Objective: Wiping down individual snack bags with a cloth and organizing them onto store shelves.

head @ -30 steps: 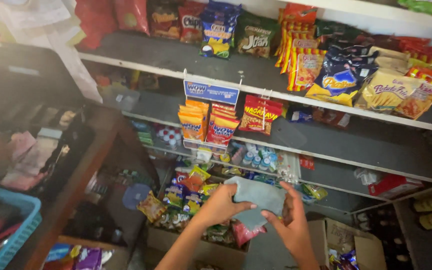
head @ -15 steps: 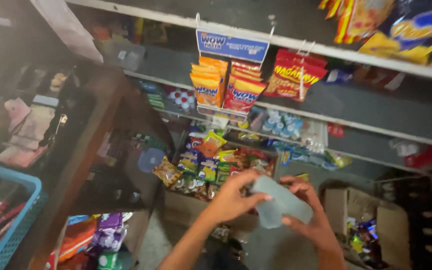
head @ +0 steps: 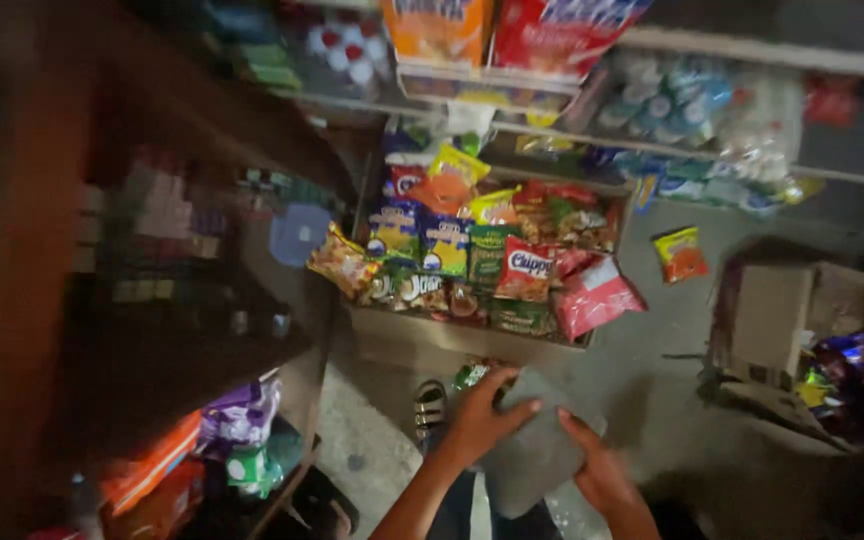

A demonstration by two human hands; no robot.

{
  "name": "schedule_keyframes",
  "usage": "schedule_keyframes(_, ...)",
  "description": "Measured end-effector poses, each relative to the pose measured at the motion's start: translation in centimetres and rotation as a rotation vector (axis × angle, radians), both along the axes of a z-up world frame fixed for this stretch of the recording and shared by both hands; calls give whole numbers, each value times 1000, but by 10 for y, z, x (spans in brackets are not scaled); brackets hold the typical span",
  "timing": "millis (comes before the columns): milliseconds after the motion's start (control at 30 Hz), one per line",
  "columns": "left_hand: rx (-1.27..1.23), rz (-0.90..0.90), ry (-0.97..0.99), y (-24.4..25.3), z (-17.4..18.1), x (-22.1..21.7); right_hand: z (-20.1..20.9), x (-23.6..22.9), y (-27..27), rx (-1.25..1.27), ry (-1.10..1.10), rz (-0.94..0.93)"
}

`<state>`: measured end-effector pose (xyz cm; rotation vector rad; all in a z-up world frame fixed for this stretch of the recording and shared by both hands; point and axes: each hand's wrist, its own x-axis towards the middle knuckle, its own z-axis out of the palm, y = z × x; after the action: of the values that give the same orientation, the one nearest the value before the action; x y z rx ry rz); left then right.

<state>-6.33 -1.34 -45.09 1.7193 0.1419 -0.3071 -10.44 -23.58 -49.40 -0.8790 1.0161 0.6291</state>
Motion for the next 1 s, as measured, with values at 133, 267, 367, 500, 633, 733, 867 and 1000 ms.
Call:
schedule_keyframes(133,-107,-99,307,4,-65,3,-80,9,-16,20,51,-46)
schedule_keyframes(267,-213,-52,249,-7,-168,-5,-154,16,-30,-107,50,31)
schedule_keyframes(367,-332,-69,229,-15,-219,1,-201,36,-37,-240,-16,140)
schedule_keyframes(500,-125,-185,188,-25,-265,13,-278,47,-56,-295,-161,158)
schedule_keyframes(633,-5,-181,184,-31,-298,18,-284,71,-47,-348,-139,156)
schedule_keyframes(733,-154,-27,187,-32,-325,18,-261,83,-28,-535,7,248)
schedule_keyframes(867,-53,47,296,-10,-305,53,-238,88,-3,-769,-575,602)
schedule_keyframes(1000,114,108,-256,21,-355,76,-215,112,16,-1087,-1077,817)
